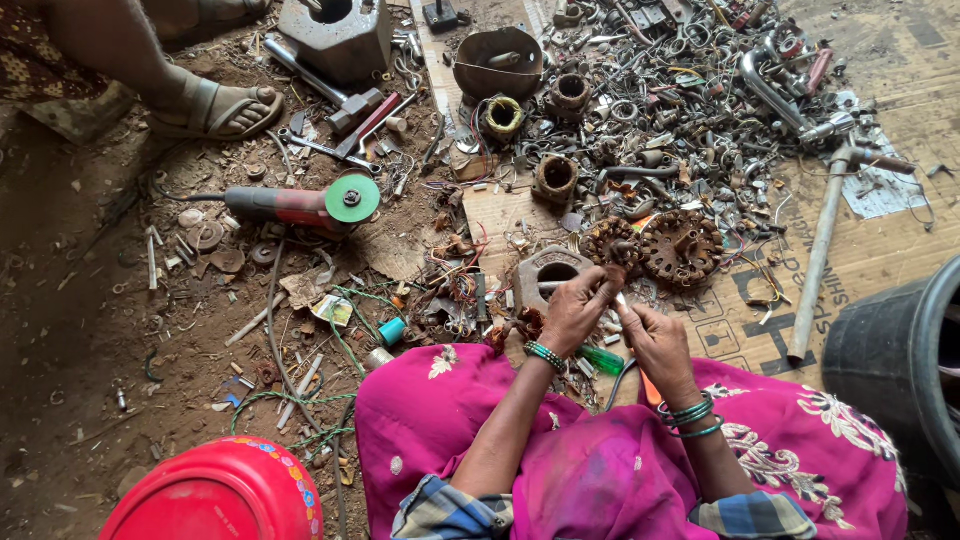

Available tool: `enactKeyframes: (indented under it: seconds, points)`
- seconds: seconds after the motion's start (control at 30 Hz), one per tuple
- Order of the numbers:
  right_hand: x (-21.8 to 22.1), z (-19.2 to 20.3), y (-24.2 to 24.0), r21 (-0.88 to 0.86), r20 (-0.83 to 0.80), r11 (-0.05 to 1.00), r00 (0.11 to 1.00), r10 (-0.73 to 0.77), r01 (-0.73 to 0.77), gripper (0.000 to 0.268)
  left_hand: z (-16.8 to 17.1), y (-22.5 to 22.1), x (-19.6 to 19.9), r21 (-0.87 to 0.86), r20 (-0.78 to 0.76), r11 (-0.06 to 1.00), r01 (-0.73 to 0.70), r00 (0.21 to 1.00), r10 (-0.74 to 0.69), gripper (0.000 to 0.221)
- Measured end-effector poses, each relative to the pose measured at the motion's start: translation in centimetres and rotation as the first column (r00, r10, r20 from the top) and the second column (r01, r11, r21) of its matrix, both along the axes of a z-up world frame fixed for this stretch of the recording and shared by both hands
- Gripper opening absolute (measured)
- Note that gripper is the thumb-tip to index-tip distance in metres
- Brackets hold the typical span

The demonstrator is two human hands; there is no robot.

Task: The person sits on the ground and strips copper wire from motor stator components using pliers. They pull and twist the wire to separate it from the metal frame and place the extracted copper into a nearby container.

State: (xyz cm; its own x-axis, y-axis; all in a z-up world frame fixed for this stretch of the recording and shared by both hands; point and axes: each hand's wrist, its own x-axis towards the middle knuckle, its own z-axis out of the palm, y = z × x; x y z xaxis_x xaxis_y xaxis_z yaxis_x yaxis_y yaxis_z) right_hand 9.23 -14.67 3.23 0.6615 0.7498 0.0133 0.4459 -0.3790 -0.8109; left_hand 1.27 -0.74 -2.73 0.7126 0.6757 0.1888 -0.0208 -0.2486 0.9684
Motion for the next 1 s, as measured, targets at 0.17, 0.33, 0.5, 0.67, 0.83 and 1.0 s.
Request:
enactKeyframes:
  seconds: [0.17,0.33,0.5,0.67,0.83,1.0]
  points:
    - [-0.6,-3.1,1.0,-0.068,0.157,0.997,0.987,0.038,-0.028,0.039,-0.6,0.3,0.1,-0.172,-0.123,0.985,-0.03,0.992,0.008,0.044]
    - [-2.7,-3.4,0.8,-0.028,0.262,0.998,0.963,0.062,-0.057,0.039,-0.9,0.6,-0.8,-0.254,0.047,0.967,0.037,0.999,-0.025,0.041]
    - [-0.3,-1.0,0.6,-0.191,0.157,0.975,0.978,0.141,-0.11,0.043,1.0,1.4,-0.5,-0.293,0.087,0.947,0.129,0.99,-0.108,0.035]
    - [4.0,2.3,1.9,-0.031,0.342,0.978,0.917,0.205,-0.207,0.052,1.6,2.1,-0.9,-0.306,-0.083,0.952,0.03,0.995,-0.058,0.026]
    - [4.9,2.9,3.0,0.198,0.018,0.944,0.964,0.267,-0.265,0.035,0.4,2.3,-0.3,-0.087,0.032,0.972,0.218,0.976,-0.216,0.033]
    - [5.4,1.3,2.2,0.065,0.063,0.995,0.995,0.078,-0.082,0.024,1.1,2.1,-0.9,-0.039,-0.153,0.951,0.308,0.938,-0.31,0.036]
